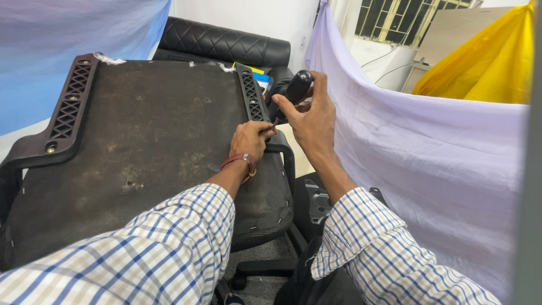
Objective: The person flips an office chair upside down and uses a screwdriver to remove screws from the underside of the seat. The person continues unscrewing fasteners to detach the seat from the chair frame.
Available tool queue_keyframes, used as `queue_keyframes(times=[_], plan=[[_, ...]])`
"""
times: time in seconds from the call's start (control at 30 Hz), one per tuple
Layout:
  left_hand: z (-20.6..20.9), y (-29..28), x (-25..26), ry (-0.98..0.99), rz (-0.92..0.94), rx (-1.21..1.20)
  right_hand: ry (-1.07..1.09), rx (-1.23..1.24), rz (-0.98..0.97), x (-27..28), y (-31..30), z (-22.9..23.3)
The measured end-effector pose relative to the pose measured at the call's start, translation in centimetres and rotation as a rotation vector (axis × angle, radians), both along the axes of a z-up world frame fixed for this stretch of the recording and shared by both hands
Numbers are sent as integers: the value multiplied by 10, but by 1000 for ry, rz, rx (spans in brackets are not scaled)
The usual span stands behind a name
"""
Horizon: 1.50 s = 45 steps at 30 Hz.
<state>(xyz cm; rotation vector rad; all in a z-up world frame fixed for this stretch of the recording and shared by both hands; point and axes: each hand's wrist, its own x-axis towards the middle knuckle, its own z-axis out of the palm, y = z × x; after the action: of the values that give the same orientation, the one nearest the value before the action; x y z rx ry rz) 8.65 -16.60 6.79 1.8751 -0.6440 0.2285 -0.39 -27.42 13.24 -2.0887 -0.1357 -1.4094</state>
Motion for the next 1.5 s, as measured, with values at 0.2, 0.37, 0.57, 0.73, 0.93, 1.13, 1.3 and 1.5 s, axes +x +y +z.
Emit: queue_keyframes(times=[0.2, 0.37, 0.57, 0.73, 0.93, 1.13, 1.3, 1.5], plan=[[4, -2, 5, -15, 54, 63, 80, -34, 12, 8, -10, 12], [-1, -7, 9, -63, 77, 54, 117, -36, 20, 12, -17, 11], [1, -9, 10, -54, 140, 118, 147, 2, 197, 22, -33, 13], [-4, -9, 11, -173, 177, 160, 46, 157, 454, 32, -31, 1], [-6, -8, 14, -123, 177, 140, 50, 489, 771, 40, -4, 5], [-7, -10, 14, -157, 199, 166, -103, 534, 632, 50, -4, 11], [-7, -8, 10, -86, 193, 139, -12, 559, 779, 62, -16, 15], [0, -1, 15, -133, 122, 144, 32, 444, 664, 57, -17, 19]])
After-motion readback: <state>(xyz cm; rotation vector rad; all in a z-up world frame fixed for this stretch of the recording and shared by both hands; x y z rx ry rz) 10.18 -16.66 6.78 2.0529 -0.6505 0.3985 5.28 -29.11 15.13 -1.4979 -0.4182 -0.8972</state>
